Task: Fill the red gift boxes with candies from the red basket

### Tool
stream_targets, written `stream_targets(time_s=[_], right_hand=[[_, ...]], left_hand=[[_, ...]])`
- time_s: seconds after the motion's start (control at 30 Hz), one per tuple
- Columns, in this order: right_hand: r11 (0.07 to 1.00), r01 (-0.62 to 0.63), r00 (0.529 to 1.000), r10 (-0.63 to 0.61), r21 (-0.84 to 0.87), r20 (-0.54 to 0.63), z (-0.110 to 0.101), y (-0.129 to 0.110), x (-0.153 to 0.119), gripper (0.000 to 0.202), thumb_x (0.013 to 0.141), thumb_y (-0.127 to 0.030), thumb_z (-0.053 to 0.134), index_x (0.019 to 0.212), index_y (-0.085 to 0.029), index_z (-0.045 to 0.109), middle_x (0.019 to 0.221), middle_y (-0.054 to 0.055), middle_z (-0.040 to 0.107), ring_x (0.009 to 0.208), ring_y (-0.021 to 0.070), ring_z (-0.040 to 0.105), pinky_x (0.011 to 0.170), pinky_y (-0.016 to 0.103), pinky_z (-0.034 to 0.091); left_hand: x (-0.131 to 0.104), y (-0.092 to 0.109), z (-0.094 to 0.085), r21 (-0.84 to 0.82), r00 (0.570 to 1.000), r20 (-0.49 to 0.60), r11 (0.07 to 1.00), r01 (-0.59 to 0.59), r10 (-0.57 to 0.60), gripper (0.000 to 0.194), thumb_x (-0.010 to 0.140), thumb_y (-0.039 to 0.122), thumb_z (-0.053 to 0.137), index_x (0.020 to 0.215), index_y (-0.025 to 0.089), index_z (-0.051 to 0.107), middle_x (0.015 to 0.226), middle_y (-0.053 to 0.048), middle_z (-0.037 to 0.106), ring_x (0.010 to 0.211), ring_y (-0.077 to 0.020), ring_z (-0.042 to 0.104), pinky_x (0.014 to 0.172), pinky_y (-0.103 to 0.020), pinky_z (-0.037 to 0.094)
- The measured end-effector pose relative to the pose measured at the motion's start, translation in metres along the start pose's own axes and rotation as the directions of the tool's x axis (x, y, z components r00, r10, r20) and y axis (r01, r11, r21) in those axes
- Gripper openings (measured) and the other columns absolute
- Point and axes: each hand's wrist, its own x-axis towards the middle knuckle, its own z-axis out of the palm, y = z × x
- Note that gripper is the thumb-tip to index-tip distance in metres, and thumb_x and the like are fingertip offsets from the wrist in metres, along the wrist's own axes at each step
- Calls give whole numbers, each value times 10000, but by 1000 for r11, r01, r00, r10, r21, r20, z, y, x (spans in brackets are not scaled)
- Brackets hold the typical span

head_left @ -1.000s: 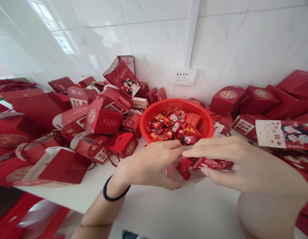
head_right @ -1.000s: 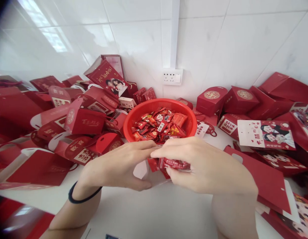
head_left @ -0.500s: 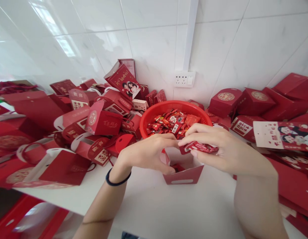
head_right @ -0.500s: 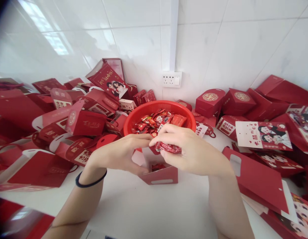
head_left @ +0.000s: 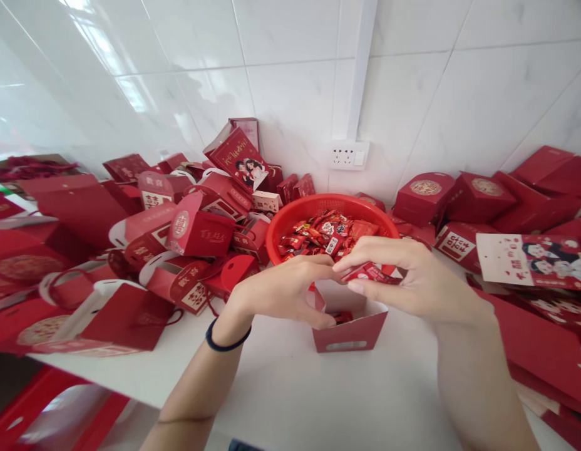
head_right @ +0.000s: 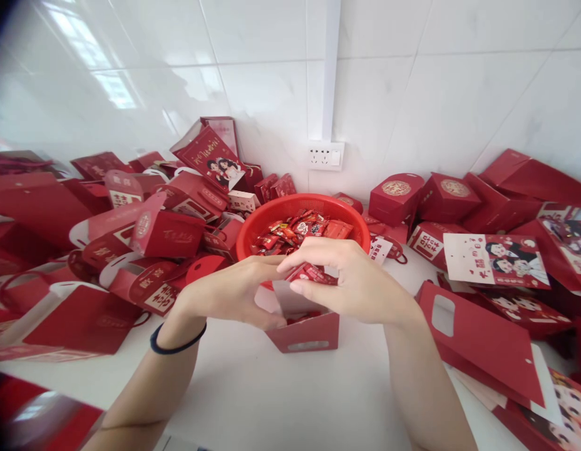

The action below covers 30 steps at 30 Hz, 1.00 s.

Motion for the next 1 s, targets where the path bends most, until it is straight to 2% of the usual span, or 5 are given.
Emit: stream_targets(time_s=[0.2, 0.43, 0.7, 0.83, 1.0], right_hand=[[999, -31, 982, 28, 14, 186, 5, -5, 5, 157, 909, -231, 709, 1041, -227, 794, 1017, 36, 799, 888, 184, 740, 805, 293, 580], [993, -62, 994, 70, -96, 82, -14, -1, -10, 253, 907, -358, 725, 1131, -256, 786, 1101, 50, 807, 990, 226, 761, 859, 333, 615], [908, -159, 956, 240, -389, 170, -34, 5, -31, 723, 733, -676, 797, 1332, -276, 731, 1319, 124, 742, 1192, 400, 701, 985, 540, 585], [905, -144, 932, 260, -401, 253, -32, 6, -30, 731, 709, -605, 842, 1341, -261, 718, 1314, 128, 742, 1177, 394, 703, 971, 518, 577], [926, -160, 902, 278, -341, 332, -23, 4, -25, 296, 778, -330, 805, 1057, -238, 768, 1011, 63, 797, 880, 270, 745, 762, 341, 565]], left_hand=[[3, -1, 1, -37, 999, 12, 999, -29, 29, 271, 722, 208, 817, 980, 186, 739, 1086, -44, 701, 986, -219, 674, 855, -306, 528], [-1, 5, 3, 8, 998, 29, 998, -57, 56, 397, 777, 190, 787, 1168, 218, 725, 1152, -55, 685, 985, -209, 681, 851, -289, 528], [1, 15, 8, -1, 987, 78, 990, -140, 139, 341, 926, 337, 727, 1244, 213, 726, 1109, -89, 697, 963, -221, 688, 848, -296, 539], [0, 16, 12, 12, 986, 66, 988, -154, 153, 351, 896, 349, 757, 1227, 237, 719, 1115, -71, 705, 937, -211, 685, 825, -293, 547], [0, 18, 20, 157, 974, 51, 962, -225, 220, 221, 983, 140, 570, 1116, 198, 736, 998, -71, 711, 881, -181, 676, 758, -269, 521]])
